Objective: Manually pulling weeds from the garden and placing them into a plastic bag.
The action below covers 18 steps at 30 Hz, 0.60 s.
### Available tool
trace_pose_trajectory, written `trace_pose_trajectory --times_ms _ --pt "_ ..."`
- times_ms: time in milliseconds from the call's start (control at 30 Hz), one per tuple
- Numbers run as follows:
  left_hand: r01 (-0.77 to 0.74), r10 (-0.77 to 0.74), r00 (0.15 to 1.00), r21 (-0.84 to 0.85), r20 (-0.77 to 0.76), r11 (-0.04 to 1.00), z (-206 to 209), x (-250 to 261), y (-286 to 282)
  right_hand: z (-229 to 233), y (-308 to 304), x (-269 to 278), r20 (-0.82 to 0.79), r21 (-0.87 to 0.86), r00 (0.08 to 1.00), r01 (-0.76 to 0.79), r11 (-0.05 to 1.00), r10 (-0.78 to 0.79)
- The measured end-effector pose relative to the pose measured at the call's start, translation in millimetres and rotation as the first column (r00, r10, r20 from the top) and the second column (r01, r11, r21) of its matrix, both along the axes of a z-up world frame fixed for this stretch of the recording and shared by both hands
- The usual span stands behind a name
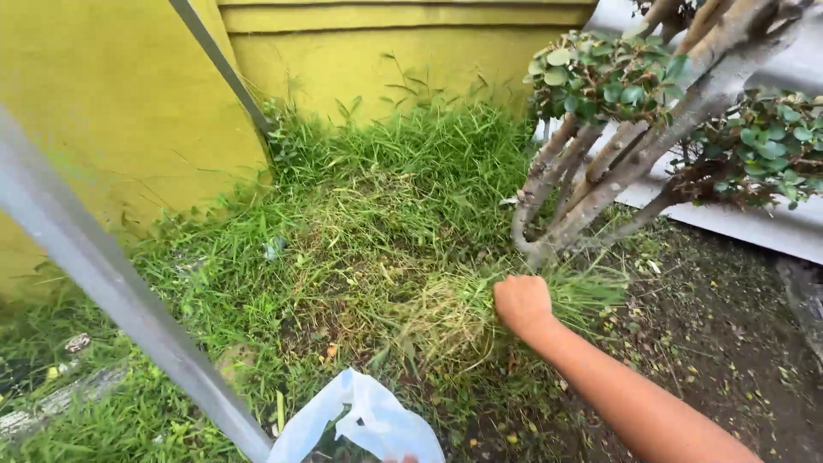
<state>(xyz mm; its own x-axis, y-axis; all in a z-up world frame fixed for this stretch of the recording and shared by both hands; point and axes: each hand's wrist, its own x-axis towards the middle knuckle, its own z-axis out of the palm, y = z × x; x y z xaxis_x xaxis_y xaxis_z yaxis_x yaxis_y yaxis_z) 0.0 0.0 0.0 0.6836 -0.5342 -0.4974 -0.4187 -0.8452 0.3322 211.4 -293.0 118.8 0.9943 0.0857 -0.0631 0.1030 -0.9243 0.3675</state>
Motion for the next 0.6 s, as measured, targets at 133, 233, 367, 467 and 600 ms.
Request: trace_pose_trajectory --times_ms 133,233,367,467,600 --pt "-0.020 0.100 0.918 -0.205 0.385 0.978 262 62 -53 12 17 -5 -0.024 0.000 0.997 -0.067 0.998 0.067" --pt "-0.005 0.131 0.810 -0.217 0.571 0.976 259 119 -88 38 31 -12 0.018 0.109 0.985 -0.172 0.979 0.171" --pt "0.025 0.135 0.628 -0.193 0.766 0.981 201 189 -117 91 38 -27 -0.104 0.168 0.982 -0.141 0.976 0.160" --pt "-0.123 0.182 0.927 -0.192 0.327 0.974 177 219 -123 97 22 -20 -0.191 0.449 0.972 -0.036 0.893 0.135" --pt "-0.044 0.099 0.928 -0.157 0.360 0.987 170 221 -124 84 -2 -15 -0.298 0.707 0.917 0.025 0.707 0.266"
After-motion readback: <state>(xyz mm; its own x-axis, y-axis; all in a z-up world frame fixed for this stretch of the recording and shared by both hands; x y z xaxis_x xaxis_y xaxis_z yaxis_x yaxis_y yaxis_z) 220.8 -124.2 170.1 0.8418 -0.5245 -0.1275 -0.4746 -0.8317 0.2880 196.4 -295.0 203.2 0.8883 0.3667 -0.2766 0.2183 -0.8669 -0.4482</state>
